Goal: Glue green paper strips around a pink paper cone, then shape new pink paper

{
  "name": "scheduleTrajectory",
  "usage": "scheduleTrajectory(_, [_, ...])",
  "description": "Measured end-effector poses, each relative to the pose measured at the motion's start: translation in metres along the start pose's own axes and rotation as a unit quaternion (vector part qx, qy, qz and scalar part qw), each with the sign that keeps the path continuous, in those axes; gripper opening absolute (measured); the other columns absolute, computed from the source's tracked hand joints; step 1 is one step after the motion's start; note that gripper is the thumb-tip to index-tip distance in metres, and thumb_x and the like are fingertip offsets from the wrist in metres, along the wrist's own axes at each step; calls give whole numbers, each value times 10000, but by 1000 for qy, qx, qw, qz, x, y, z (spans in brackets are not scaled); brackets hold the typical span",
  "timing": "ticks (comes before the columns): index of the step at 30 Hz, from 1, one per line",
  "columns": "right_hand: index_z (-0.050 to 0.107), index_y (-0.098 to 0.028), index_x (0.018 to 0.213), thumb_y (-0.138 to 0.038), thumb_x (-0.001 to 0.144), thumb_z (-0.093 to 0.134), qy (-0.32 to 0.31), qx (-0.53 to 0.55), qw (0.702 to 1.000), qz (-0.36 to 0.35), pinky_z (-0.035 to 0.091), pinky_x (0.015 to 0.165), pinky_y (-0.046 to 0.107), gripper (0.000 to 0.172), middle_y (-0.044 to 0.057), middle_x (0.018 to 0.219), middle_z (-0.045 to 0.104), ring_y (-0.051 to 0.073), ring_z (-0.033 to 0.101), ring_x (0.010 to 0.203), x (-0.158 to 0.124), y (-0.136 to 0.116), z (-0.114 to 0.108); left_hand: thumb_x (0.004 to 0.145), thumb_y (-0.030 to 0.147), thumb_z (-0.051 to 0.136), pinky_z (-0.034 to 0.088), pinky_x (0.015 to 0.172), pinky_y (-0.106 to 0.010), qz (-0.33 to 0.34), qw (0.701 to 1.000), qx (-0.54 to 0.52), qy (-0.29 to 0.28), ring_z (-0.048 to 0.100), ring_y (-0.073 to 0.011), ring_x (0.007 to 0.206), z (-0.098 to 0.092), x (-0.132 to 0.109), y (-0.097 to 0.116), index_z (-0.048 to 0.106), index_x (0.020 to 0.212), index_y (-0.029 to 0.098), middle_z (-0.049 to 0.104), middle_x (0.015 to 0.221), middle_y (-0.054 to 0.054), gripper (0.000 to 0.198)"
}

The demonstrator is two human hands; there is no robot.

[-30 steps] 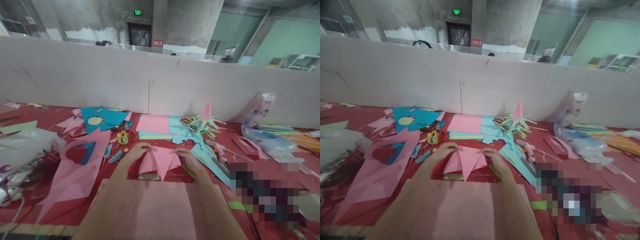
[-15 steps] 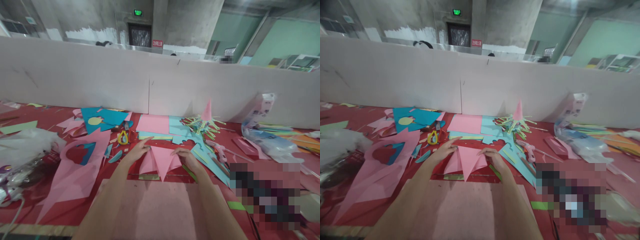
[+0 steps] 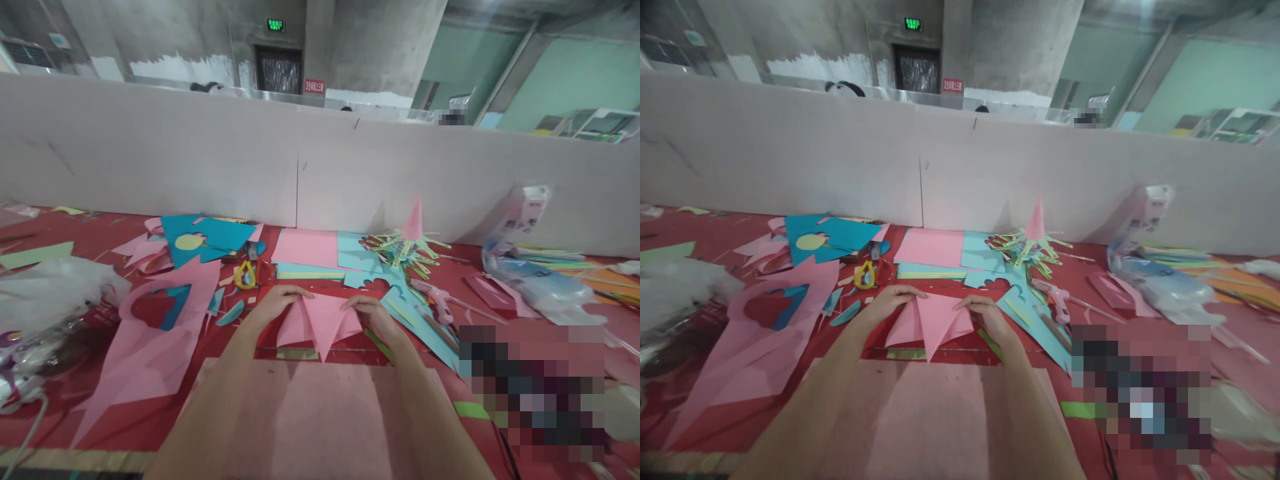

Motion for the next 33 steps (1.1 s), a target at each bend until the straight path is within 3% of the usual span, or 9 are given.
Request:
scheduleTrajectory(6, [701,-180,727,-143,654,544,5,-7,1000,-7,405,606,259,177,36,728,660,155,564,633,1,0,0,666,128,450,379,904,-326,-12,1000,-9,1,584,-204,963,2,-1,0,694,779,155,694,952,-41,270])
scheduleTrajectory(12, [690,-204,925,-188,682,574,8,-13,1000,-3,422,655,265,270,39,908,664,172,581,750,1,0,2,663,134,460,399,869,-314,-25,1000,-15,2,590,-200,938,1,-2,0,694,771,158,691,959,-43,259])
scheduleTrajectory(17, [722,-173,757,-150,665,525,-6,-37,999,-9,412,627,262,218,53,777,671,166,573,673,0,-3,2,661,120,451,392,883,-318,-9,1000,-11,3,590,-199,942,0,1,-3,692,771,153,695,942,-45,267])
scheduleTrajectory(24, [723,-163,753,-119,656,494,-11,-40,999,-17,400,641,262,253,56,795,675,167,574,693,1,-3,2,630,67,409,392,885,-307,-2,1000,1,-21,595,-188,922,2,1,-2,696,731,158,701,901,-40,318])
scheduleTrajectory(33, [705,-176,785,-145,675,527,6,-19,1000,-1,395,584,261,211,33,739,674,158,577,622,0,3,-2,708,228,514,379,902,-326,-7,999,26,-24,545,-225,1036,2,0,-3,653,1017,163,642,1080,-63,345])
Point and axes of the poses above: each hand's wrist, its own x-axis towards the middle knuckle, its own z-axis out of the palm, y = z × x, the point moved 4 cm from there along x, towards the middle knuckle
